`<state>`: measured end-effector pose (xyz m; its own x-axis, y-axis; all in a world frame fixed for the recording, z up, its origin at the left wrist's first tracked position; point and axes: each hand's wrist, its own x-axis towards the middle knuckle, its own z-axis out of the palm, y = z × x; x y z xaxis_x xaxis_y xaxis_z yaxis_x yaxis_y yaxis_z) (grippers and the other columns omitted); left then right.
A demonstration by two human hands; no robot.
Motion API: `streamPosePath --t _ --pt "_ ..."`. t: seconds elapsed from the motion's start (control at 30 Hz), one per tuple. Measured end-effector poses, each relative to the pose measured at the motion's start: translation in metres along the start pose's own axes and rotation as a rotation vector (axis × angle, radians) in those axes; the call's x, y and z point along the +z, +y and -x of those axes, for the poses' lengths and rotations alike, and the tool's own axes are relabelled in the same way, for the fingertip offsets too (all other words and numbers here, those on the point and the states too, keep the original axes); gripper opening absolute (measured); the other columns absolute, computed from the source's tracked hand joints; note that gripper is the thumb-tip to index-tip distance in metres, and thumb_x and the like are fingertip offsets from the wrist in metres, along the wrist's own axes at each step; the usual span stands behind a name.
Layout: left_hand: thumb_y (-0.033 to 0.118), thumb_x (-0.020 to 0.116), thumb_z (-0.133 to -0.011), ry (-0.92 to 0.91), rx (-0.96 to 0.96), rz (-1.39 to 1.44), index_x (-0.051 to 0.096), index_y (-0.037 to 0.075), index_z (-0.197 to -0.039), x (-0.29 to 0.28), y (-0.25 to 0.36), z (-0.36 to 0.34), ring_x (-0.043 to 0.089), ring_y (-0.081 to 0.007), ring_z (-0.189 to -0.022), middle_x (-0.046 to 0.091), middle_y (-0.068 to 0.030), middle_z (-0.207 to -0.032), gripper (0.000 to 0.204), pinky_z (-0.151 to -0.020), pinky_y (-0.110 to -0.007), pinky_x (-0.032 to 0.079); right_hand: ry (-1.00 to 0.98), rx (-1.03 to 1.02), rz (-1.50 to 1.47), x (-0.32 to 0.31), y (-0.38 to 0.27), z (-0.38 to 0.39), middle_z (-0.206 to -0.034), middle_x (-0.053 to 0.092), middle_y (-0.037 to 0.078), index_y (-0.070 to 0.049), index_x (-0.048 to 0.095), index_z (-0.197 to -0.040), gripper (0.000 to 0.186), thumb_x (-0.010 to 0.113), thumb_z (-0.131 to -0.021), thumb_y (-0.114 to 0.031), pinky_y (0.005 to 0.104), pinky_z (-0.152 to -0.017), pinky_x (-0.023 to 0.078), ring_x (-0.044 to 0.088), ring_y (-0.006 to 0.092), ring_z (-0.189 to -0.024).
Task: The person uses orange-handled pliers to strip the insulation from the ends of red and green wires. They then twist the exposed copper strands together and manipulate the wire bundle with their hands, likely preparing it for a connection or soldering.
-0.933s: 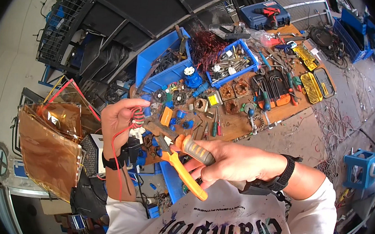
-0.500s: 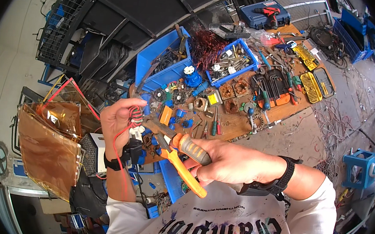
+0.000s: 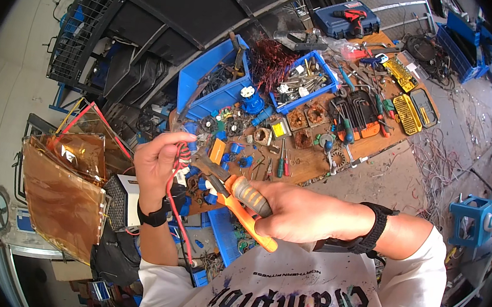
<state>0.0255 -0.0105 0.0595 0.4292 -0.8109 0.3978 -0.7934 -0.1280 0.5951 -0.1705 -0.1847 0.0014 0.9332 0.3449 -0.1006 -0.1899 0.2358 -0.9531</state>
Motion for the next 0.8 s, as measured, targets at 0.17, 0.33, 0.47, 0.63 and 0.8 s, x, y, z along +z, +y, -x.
streamPosePath --t 0.17,0.33,0.47,0.63,0.8 --pt "0.032 0.06 -0.093 0.007 -0.099 0.011 0.071 0.005 -0.097 -0.001 0.006 0.0 0.048 -0.0083 -0.057 0.063 -0.0035 -0.07 0.029 -0.053 -0.024 0.037 0.045 -0.057 -0.003 0.003 0.0 -0.001 -0.087 0.059 0.006 -0.004 0.052 -0.111 0.033 0.054 -0.078 -0.008 0.0327 -0.079 0.046 0.057 0.0184 -0.085" --pt "0.033 0.06 -0.093 -0.016 -0.07 0.006 0.071 0.004 -0.097 -0.005 0.003 0.003 0.054 -0.0093 -0.063 0.067 -0.0046 -0.077 0.031 -0.057 -0.024 0.041 0.017 -0.061 0.074 -0.001 -0.002 0.001 -0.091 0.06 0.009 -0.003 0.051 -0.115 0.039 0.054 -0.077 -0.008 0.0346 -0.08 0.046 0.058 0.0208 -0.088" --pt "0.033 0.06 -0.093 -0.047 -0.101 0.07 0.07 0.003 -0.097 -0.005 0.003 0.005 0.061 -0.0119 -0.071 0.07 -0.0064 -0.086 0.032 -0.065 -0.024 0.045 -0.011 0.028 0.112 -0.006 -0.006 0.007 -0.093 0.061 0.01 -0.002 0.05 -0.118 0.043 0.055 -0.076 -0.009 0.0352 -0.081 0.046 0.059 0.0224 -0.089" --pt "0.032 0.059 -0.094 -0.048 -0.081 0.071 0.07 0.003 -0.097 -0.005 0.004 0.005 0.063 -0.0135 -0.074 0.071 -0.0071 -0.088 0.031 -0.066 -0.025 0.046 -0.004 0.028 0.078 -0.005 -0.011 0.008 -0.094 0.061 0.009 -0.001 0.049 -0.12 0.046 0.055 -0.075 -0.008 0.0341 -0.081 0.046 0.058 0.021 -0.089" --pt "0.031 0.06 -0.093 -0.054 -0.054 0.013 0.07 0.003 -0.096 -0.005 0.005 0.005 0.063 -0.0145 -0.074 0.071 -0.0076 -0.088 0.03 -0.067 -0.026 0.046 -0.022 0.047 0.04 -0.005 -0.013 0.008 -0.094 0.058 0.005 -0.001 0.049 -0.121 0.047 0.054 -0.075 -0.009 0.0307 -0.078 0.047 0.056 0.0156 -0.085"
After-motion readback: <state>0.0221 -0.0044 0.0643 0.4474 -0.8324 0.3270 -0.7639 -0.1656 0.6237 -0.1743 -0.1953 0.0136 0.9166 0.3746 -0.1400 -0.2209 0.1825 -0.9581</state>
